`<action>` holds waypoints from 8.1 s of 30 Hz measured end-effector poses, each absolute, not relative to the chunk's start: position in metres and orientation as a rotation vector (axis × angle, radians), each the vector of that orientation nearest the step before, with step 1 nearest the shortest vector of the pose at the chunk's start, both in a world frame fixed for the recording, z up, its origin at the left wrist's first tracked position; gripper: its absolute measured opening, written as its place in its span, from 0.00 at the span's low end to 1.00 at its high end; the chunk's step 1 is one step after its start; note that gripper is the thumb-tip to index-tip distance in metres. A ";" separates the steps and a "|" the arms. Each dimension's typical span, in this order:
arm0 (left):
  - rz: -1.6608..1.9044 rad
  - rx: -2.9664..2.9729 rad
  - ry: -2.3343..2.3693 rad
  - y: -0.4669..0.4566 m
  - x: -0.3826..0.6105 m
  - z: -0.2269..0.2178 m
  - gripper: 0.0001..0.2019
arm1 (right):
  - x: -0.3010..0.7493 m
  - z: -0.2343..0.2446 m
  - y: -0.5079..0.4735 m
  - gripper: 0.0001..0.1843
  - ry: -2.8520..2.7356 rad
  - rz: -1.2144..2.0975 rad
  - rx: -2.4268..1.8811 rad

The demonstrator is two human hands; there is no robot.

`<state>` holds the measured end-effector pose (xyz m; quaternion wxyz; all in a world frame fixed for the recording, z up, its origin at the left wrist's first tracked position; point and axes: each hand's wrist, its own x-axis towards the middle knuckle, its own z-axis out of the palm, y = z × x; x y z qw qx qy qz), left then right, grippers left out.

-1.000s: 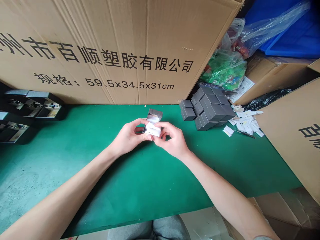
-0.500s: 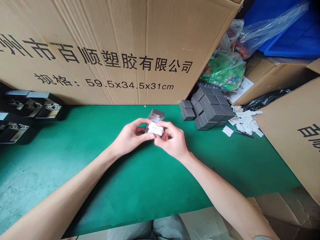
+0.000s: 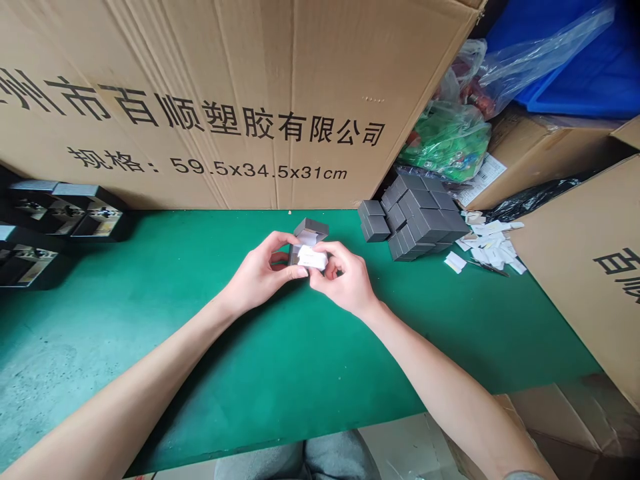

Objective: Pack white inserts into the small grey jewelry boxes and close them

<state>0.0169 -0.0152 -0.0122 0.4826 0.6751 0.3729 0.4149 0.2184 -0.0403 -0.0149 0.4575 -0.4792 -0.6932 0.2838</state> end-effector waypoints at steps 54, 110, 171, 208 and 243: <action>0.843 1.535 0.917 -0.017 0.017 -0.002 0.18 | 0.214 -0.009 -0.043 0.10 -1.734 0.629 -1.139; 0.748 1.649 0.851 -0.014 0.013 0.001 0.24 | 0.229 -0.004 -0.040 0.10 -2.054 0.447 -1.008; 0.808 1.269 0.864 -0.022 0.023 0.004 0.25 | 0.225 -0.010 -0.045 0.10 -2.155 0.187 -1.040; 0.778 1.157 0.759 -0.015 0.012 -0.003 0.23 | 0.210 -0.014 -0.042 0.18 -1.309 0.997 -1.045; 0.828 1.132 0.826 -0.017 0.017 0.001 0.15 | 0.217 -0.008 -0.041 0.09 -1.457 1.088 -1.144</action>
